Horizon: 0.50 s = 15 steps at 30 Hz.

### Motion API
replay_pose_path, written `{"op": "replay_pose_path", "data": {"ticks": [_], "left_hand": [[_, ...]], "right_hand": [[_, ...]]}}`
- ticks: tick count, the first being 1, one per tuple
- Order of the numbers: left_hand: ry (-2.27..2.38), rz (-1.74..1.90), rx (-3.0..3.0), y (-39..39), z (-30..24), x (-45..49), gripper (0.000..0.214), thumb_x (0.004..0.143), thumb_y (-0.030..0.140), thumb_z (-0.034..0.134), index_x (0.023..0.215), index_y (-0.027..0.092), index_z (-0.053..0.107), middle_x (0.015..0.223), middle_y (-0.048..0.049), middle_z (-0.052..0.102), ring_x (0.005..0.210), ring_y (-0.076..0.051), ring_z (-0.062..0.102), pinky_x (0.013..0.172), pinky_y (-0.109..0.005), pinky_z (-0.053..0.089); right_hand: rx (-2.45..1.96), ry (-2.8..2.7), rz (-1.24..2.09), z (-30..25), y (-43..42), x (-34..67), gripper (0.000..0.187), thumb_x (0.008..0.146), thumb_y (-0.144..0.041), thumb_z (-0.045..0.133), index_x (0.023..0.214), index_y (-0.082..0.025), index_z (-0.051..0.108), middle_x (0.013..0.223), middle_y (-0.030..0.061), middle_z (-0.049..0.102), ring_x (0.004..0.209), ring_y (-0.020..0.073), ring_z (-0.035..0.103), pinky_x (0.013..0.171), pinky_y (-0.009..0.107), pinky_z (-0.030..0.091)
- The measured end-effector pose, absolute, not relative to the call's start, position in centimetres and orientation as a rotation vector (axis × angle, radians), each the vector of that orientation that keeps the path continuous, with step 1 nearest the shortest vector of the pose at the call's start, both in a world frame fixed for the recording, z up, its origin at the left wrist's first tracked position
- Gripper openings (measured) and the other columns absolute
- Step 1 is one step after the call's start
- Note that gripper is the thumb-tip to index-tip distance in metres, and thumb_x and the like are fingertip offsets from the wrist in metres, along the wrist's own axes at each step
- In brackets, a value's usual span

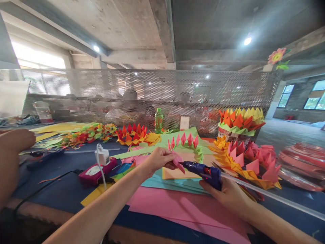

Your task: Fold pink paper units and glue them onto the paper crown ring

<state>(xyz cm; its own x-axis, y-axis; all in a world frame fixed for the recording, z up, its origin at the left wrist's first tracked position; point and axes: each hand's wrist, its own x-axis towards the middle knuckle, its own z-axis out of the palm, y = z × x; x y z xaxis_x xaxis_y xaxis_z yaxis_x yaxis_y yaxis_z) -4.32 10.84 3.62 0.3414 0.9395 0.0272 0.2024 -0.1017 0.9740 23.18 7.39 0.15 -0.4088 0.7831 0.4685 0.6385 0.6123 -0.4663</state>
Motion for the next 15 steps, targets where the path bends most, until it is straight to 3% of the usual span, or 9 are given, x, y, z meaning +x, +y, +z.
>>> {"op": "replay_pose_path", "data": {"ticks": [10,15], "left_hand": [[1.046,0.9,1.566,10.78,3.62,-4.44,0.026,0.101,0.037,0.062,0.112,0.013,0.065,0.105,-0.0064,0.069,0.087,-0.018,0.069,0.079,-0.037,0.059],[1.037,0.905,1.564,10.64,3.79,-4.48,0.026,0.101,0.037,0.062,0.111,0.013,0.066,0.105,-0.0066,0.069,0.088,-0.019,0.069,0.08,-0.037,0.059]], "right_hand": [[-1.107,-2.158,0.275,0.27,7.48,23.02,0.048,0.093,-0.063,0.052,0.097,-0.022,0.077,0.092,0.0051,0.078,0.085,0.0301,0.07,0.083,0.04,0.056],[-1.114,-2.161,0.282,0.33,7.51,23.05,0.049,0.093,-0.063,0.052,0.095,-0.021,0.076,0.083,0.004,0.077,0.076,0.0277,0.069,0.075,0.037,0.057]]}}
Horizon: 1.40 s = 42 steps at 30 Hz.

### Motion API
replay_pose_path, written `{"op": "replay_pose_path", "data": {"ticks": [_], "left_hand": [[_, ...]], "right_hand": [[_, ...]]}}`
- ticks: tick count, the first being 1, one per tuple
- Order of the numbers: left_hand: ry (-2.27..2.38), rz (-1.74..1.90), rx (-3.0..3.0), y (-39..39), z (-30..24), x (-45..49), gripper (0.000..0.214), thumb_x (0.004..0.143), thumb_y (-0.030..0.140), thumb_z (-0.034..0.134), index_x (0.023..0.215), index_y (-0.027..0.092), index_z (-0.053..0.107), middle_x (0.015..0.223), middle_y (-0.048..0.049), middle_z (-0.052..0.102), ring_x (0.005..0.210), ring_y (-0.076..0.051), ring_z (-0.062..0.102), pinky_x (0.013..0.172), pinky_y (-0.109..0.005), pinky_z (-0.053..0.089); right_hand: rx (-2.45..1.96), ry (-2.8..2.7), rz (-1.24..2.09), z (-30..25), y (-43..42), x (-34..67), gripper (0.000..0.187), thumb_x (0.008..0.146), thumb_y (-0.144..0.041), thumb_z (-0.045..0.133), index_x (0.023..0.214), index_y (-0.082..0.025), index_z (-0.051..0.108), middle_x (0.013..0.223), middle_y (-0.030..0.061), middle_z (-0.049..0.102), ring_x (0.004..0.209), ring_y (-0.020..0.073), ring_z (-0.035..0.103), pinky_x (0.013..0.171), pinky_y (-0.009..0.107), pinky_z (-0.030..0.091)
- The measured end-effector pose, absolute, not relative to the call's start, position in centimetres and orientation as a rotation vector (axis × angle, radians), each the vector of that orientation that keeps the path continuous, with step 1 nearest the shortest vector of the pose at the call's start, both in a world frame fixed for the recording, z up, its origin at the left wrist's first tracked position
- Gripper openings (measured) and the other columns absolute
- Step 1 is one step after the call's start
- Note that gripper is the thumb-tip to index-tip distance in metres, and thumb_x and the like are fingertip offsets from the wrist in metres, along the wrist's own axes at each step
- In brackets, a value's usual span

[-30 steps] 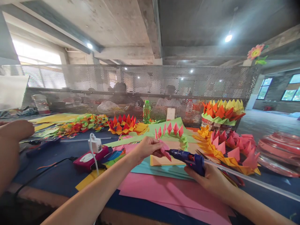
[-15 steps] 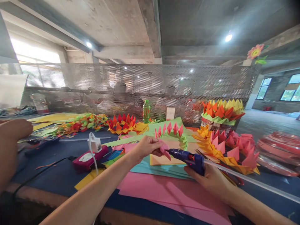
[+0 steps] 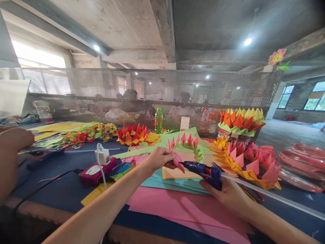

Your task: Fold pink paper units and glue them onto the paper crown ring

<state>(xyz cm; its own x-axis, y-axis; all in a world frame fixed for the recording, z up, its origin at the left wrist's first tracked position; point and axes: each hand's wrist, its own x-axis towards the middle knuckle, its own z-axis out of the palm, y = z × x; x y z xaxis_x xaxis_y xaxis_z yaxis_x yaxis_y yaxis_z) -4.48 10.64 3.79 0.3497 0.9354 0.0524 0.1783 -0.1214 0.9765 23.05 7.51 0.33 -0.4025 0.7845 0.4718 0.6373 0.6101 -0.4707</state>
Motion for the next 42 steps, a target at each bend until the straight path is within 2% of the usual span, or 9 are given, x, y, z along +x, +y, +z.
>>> {"op": "replay_pose_path", "data": {"ticks": [8,14,20,30,34,39,42], "left_hand": [[1.014,0.938,1.558,10.55,4.1,-4.6,0.027,0.101,0.037,0.062,0.115,0.013,0.065,0.109,-0.0074,0.069,0.091,-0.02,0.069,0.082,-0.039,0.059],[1.021,0.941,1.558,10.48,4.23,-4.58,0.026,0.101,0.036,0.062,0.114,0.014,0.065,0.11,-0.0075,0.069,0.092,-0.02,0.069,0.082,-0.039,0.059],[1.057,0.94,1.554,10.48,4.37,-4.69,0.026,0.101,0.036,0.062,0.112,0.014,0.066,0.109,-0.0075,0.069,0.093,-0.02,0.069,0.083,-0.039,0.059],[1.093,0.97,1.536,10.66,4.38,-4.79,0.025,0.101,0.036,0.062,0.114,0.014,0.065,0.109,-0.0074,0.069,0.092,-0.02,0.069,0.082,-0.038,0.059],[1.093,0.983,1.53,10.7,4.45,-4.84,0.025,0.101,0.035,0.062,0.114,0.014,0.065,0.109,-0.0072,0.069,0.091,-0.019,0.069,0.082,-0.038,0.059],[1.074,0.997,1.527,10.66,4.55,-4.87,0.026,0.101,0.036,0.062,0.114,0.014,0.065,0.109,-0.0073,0.069,0.092,-0.02,0.069,0.082,-0.039,0.059],[1.077,1.001,1.522,10.62,4.56,-4.9,0.026,0.101,0.036,0.062,0.113,0.014,0.065,0.109,-0.0073,0.069,0.092,-0.019,0.069,0.082,-0.038,0.059]], "right_hand": [[-1.126,-2.151,0.274,0.36,7.53,22.99,0.049,0.093,-0.063,0.052,0.09,-0.021,0.076,0.081,0.0042,0.076,0.073,0.027,0.068,0.071,0.037,0.057],[-1.116,-2.168,0.269,0.5,7.47,23.08,0.048,0.093,-0.063,0.052,0.101,-0.023,0.078,0.092,0.005,0.078,0.084,0.0302,0.07,0.081,0.041,0.057],[-1.132,-2.167,0.273,0.13,7.74,23.28,0.05,0.093,-0.063,0.053,0.11,-0.022,0.077,0.099,0.0072,0.079,0.089,0.0329,0.071,0.08,0.042,0.058],[-1.161,-2.163,0.29,0.34,7.67,23.32,0.05,0.092,-0.064,0.055,0.107,-0.022,0.078,0.089,0.0068,0.078,0.079,0.0315,0.071,0.071,0.04,0.058],[-1.166,-2.179,0.308,0.54,7.58,23.23,0.051,0.093,-0.065,0.052,0.102,-0.022,0.078,0.091,0.0063,0.079,0.082,0.0312,0.071,0.075,0.041,0.058],[-1.193,-2.176,0.321,0.05,7.83,23.54,0.056,0.093,-0.066,0.051,0.119,-0.022,0.075,0.109,0.0079,0.078,0.095,0.0346,0.071,0.086,0.045,0.057],[-1.203,-2.184,0.334,-0.12,7.92,23.6,0.056,0.094,-0.066,0.051,0.123,-0.024,0.074,0.111,0.0077,0.078,0.097,0.0354,0.071,0.087,0.047,0.057]]}}
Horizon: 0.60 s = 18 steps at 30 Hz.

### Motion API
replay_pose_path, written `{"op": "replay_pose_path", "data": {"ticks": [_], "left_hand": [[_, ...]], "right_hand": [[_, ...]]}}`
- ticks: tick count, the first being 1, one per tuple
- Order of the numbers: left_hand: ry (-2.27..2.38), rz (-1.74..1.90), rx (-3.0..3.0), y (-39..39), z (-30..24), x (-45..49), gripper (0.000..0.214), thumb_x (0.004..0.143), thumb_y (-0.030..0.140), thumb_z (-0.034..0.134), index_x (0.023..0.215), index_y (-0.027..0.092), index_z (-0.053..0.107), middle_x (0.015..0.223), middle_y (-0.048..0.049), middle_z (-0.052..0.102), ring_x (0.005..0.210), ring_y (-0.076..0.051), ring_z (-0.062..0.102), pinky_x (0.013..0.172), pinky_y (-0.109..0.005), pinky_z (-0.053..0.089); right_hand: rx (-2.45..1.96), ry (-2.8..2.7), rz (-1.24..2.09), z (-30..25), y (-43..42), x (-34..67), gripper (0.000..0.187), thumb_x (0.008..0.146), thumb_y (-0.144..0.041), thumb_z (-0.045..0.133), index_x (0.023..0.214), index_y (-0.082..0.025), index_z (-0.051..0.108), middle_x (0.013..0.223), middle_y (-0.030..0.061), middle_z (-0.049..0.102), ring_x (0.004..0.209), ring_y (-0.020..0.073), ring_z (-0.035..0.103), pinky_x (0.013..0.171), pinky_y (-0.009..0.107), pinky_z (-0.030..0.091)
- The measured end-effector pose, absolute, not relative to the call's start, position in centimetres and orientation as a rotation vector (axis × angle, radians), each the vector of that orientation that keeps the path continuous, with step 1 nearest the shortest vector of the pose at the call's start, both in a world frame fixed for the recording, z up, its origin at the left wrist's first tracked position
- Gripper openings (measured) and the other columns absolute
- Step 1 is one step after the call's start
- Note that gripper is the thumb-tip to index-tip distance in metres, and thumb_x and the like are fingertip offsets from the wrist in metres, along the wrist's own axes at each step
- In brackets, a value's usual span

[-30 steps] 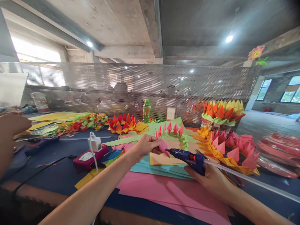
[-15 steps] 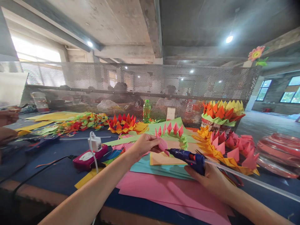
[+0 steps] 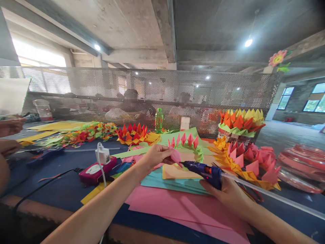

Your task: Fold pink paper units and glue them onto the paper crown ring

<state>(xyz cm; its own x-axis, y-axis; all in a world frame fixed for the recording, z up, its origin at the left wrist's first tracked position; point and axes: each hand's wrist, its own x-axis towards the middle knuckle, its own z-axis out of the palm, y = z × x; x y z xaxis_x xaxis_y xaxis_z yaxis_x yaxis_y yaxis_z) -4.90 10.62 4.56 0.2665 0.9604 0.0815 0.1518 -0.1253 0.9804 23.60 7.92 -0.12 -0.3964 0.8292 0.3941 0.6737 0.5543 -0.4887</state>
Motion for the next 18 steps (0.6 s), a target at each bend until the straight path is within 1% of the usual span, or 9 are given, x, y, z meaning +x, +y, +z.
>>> {"op": "replay_pose_path", "data": {"ticks": [3,7,12,16,18], "left_hand": [[1.086,1.002,1.518,10.65,4.57,-4.98,0.025,0.101,0.036,0.061,0.113,0.014,0.066,0.109,-0.0073,0.069,0.092,-0.019,0.068,0.082,-0.038,0.059],[1.095,0.996,1.515,10.76,4.59,-5.09,0.026,0.101,0.037,0.061,0.113,0.014,0.066,0.11,-0.0075,0.069,0.093,-0.02,0.069,0.083,-0.039,0.059],[1.103,0.965,1.519,10.71,4.45,-4.87,0.025,0.101,0.036,0.062,0.112,0.014,0.066,0.11,-0.0076,0.069,0.093,-0.02,0.069,0.083,-0.039,0.059],[1.102,0.923,1.523,10.53,4.3,-4.55,0.025,0.101,0.036,0.062,0.113,0.014,0.066,0.11,-0.0075,0.069,0.092,-0.019,0.069,0.081,-0.038,0.059],[1.109,0.917,1.521,10.47,4.25,-4.46,0.026,0.101,0.036,0.062,0.113,0.014,0.066,0.109,-0.0074,0.069,0.091,-0.019,0.069,0.081,-0.038,0.059]], "right_hand": [[-1.205,-2.185,0.341,-0.03,7.87,23.52,0.057,0.094,-0.067,0.049,0.122,-0.024,0.074,0.113,0.0078,0.077,0.099,0.0362,0.07,0.09,0.049,0.056],[-1.193,-2.184,0.339,0.17,7.77,23.49,0.056,0.094,-0.067,0.05,0.121,-0.024,0.074,0.12,0.007,0.075,0.111,0.0373,0.067,0.099,0.051,0.052],[-1.203,-2.18,0.324,0.36,7.56,23.37,0.056,0.094,-0.066,0.049,0.119,-0.022,0.074,0.111,0.0088,0.078,0.103,0.0367,0.07,0.096,0.05,0.053],[-1.186,-2.185,0.294,0.56,7.42,23.12,0.053,0.094,-0.065,0.05,0.113,-0.022,0.076,0.114,0.0075,0.077,0.109,0.0376,0.068,0.101,0.053,0.05],[-1.188,-2.182,0.28,0.6,7.38,23.06,0.053,0.093,-0.065,0.05,0.107,-0.022,0.077,0.109,0.0078,0.078,0.105,0.0377,0.068,0.098,0.052,0.051]]}}
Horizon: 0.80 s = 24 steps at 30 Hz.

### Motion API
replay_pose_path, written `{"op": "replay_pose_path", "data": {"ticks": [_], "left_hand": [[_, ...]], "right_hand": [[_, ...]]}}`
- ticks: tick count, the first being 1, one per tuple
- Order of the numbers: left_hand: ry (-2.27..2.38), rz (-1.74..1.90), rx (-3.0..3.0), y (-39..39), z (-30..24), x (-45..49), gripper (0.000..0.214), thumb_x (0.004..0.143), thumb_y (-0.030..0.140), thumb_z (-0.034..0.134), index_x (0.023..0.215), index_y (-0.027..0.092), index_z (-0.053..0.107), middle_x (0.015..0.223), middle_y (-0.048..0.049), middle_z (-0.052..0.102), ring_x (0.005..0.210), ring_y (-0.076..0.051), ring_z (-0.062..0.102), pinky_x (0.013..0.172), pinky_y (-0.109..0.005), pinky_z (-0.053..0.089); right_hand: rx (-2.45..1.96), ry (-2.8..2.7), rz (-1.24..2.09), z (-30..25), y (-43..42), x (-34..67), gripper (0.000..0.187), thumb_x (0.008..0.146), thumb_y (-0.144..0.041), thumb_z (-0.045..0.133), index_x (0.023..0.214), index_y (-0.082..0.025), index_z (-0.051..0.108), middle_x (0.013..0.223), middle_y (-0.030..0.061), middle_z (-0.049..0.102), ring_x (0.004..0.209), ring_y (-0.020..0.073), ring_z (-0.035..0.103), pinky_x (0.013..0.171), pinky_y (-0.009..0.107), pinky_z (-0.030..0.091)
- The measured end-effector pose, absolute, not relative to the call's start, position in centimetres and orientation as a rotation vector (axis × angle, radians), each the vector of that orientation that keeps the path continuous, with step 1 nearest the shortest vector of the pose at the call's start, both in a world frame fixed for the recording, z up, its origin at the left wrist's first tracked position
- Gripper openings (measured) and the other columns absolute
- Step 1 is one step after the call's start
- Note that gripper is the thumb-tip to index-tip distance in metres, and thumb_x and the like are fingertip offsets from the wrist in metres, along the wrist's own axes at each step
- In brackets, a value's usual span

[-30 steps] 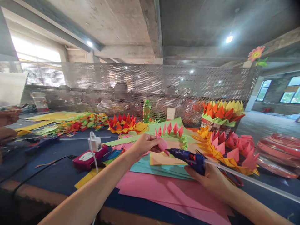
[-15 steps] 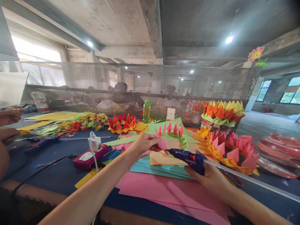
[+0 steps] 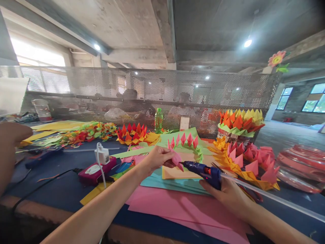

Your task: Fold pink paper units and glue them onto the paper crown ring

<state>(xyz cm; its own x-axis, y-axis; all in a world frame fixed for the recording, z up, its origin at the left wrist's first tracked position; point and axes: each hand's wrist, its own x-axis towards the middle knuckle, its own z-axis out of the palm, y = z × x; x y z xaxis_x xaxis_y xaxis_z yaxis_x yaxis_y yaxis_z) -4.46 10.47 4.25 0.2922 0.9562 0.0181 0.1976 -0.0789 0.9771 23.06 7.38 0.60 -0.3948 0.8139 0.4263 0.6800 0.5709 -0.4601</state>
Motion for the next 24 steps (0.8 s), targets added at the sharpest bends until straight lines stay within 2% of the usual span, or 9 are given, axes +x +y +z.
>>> {"op": "replay_pose_path", "data": {"ticks": [3,6,10,16,24], "left_hand": [[1.114,0.912,1.52,10.44,4.24,-4.38,0.026,0.101,0.036,0.062,0.114,0.013,0.065,0.109,-0.0074,0.068,0.092,-0.02,0.069,0.081,-0.038,0.059],[1.117,0.906,1.523,10.47,4.22,-4.32,0.027,0.101,0.036,0.062,0.114,0.013,0.065,0.109,-0.0074,0.068,0.092,-0.02,0.069,0.082,-0.039,0.059],[1.117,0.9,1.53,10.54,4.11,-4.31,0.026,0.101,0.036,0.062,0.114,0.014,0.065,0.109,-0.0074,0.069,0.092,-0.02,0.069,0.082,-0.038,0.059],[1.096,0.912,1.538,10.59,4.09,-4.41,0.026,0.101,0.036,0.062,0.113,0.014,0.065,0.109,-0.0073,0.069,0.091,-0.019,0.069,0.081,-0.038,0.059],[1.067,0.951,1.545,10.49,4.38,-4.73,0.025,0.101,0.037,0.062,0.111,0.014,0.066,0.107,-0.0071,0.069,0.091,-0.019,0.069,0.082,-0.038,0.059]], "right_hand": [[-1.187,-2.187,0.262,0.6,7.3,23.04,0.051,0.093,-0.064,0.05,0.101,-0.023,0.078,0.098,0.0062,0.079,0.097,0.0347,0.07,0.089,0.046,0.056],[-1.178,-2.192,0.241,0.59,7.19,23.03,0.049,0.094,-0.063,0.05,0.102,-0.024,0.077,0.096,0.005,0.078,0.092,0.0321,0.07,0.077,0.04,0.057],[-1.174,-2.191,0.219,0.68,7.03,22.94,0.05,0.094,-0.063,0.049,0.096,-0.022,0.077,0.088,0.0052,0.078,0.08,0.0291,0.07,0.067,0.036,0.056],[-1.15,-2.2,0.218,0.77,7.1,22.91,0.046,0.095,-0.06,0.05,0.099,-0.023,0.077,0.096,0.0043,0.079,0.092,0.0307,0.071,0.084,0.04,0.057],[-1.145,-2.205,0.227,0.63,7.31,23.06,0.046,0.096,-0.059,0.051,0.105,-0.022,0.077,0.101,0.0052,0.079,0.095,0.0321,0.071,0.088,0.044,0.056]]}}
